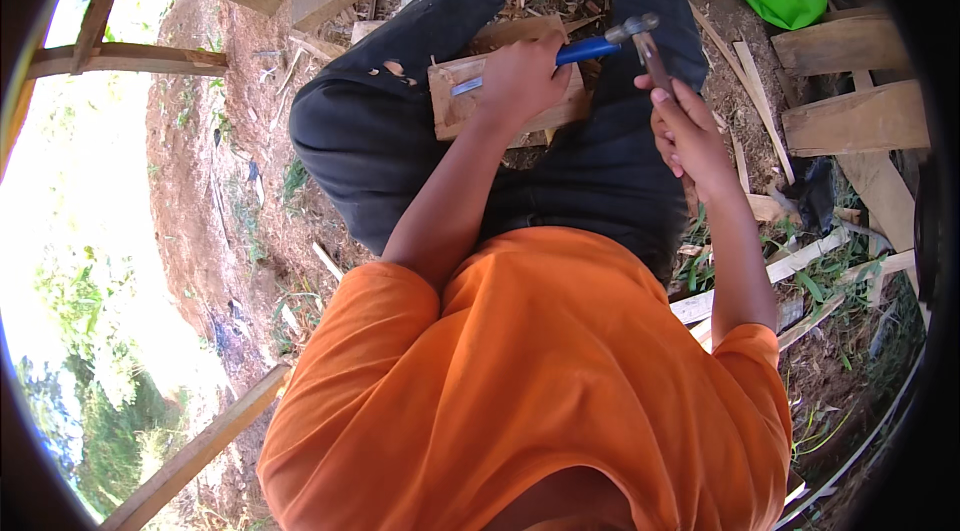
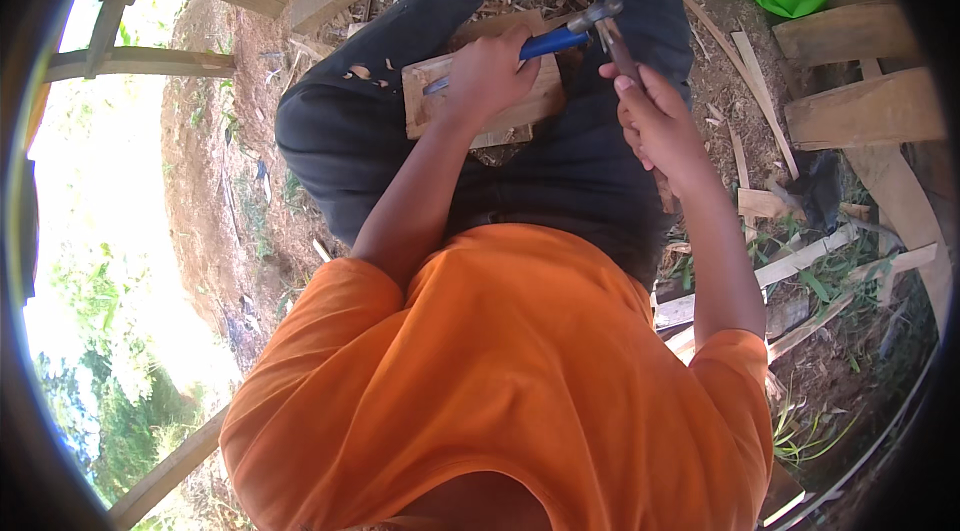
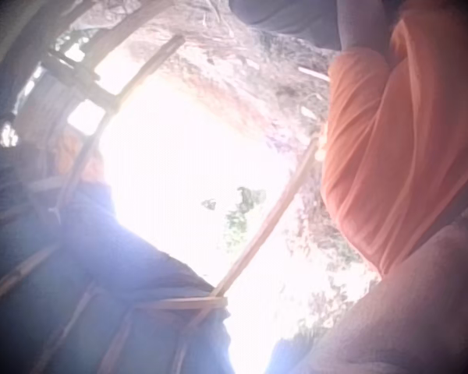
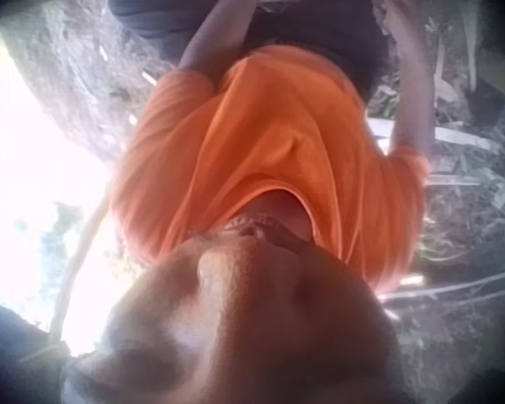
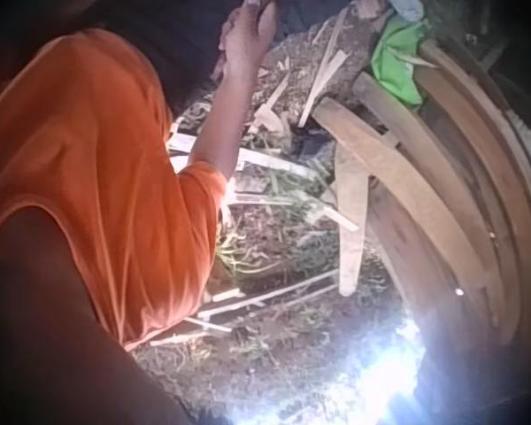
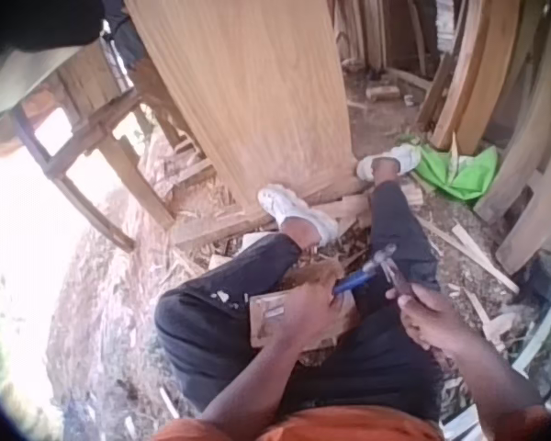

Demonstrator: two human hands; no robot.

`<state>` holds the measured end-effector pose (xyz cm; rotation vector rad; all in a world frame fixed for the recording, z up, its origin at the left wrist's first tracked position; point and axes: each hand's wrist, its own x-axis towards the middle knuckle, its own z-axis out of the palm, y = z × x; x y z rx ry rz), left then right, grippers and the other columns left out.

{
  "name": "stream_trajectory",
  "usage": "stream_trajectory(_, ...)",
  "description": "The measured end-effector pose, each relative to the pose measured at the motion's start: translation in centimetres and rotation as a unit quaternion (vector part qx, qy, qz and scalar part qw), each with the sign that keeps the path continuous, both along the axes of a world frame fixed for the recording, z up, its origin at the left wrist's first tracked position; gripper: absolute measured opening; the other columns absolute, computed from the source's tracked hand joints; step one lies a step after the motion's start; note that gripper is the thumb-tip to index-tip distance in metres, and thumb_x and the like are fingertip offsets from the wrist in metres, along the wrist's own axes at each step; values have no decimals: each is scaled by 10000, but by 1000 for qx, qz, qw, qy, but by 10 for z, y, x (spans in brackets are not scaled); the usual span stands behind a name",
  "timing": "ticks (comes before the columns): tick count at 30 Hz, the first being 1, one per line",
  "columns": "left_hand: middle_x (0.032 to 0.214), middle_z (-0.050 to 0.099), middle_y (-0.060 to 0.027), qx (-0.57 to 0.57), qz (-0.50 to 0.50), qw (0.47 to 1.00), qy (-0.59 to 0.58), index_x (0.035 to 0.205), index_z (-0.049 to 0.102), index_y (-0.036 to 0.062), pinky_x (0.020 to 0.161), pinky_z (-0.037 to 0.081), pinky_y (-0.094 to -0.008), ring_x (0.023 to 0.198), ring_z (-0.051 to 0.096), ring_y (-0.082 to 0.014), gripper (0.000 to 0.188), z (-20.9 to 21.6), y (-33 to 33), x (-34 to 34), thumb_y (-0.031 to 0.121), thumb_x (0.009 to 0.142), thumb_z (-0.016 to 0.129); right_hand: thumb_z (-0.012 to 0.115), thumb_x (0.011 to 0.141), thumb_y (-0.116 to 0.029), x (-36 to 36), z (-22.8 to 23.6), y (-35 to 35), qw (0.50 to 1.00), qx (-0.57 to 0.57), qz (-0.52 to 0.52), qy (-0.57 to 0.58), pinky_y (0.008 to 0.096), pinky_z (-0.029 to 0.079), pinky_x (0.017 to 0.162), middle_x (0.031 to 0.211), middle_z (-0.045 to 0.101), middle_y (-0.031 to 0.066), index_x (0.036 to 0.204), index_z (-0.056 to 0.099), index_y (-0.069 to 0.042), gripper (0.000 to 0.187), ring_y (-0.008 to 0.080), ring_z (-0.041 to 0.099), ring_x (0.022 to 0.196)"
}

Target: The person carves a small piece of wood using a chisel and a hammer while sitting on the floor.

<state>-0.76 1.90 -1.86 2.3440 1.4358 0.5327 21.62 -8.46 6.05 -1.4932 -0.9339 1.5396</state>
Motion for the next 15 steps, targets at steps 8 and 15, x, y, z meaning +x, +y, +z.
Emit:
stream_trajectory(8,670,672,-157,57,-6,994,-93,979,611,73,596,551,-508,626,682,-397,225,21,0,26,262,875,676,488,1093,-262,11,20,1,989,49,-128,62,197,289,379,674,347,-55,1371,525,-35,361,15,308,444)
stream_trajectory(15,673,675,-167,45,62,986,-147,956,612,59,599,549,-504,628,683,-398,223,13,13,20,251,870,685,485,1097,-259,31,55,1,984,95,-150,-5,201,282,381,671,337,-58,1420,517,-33,396,21,302,443)
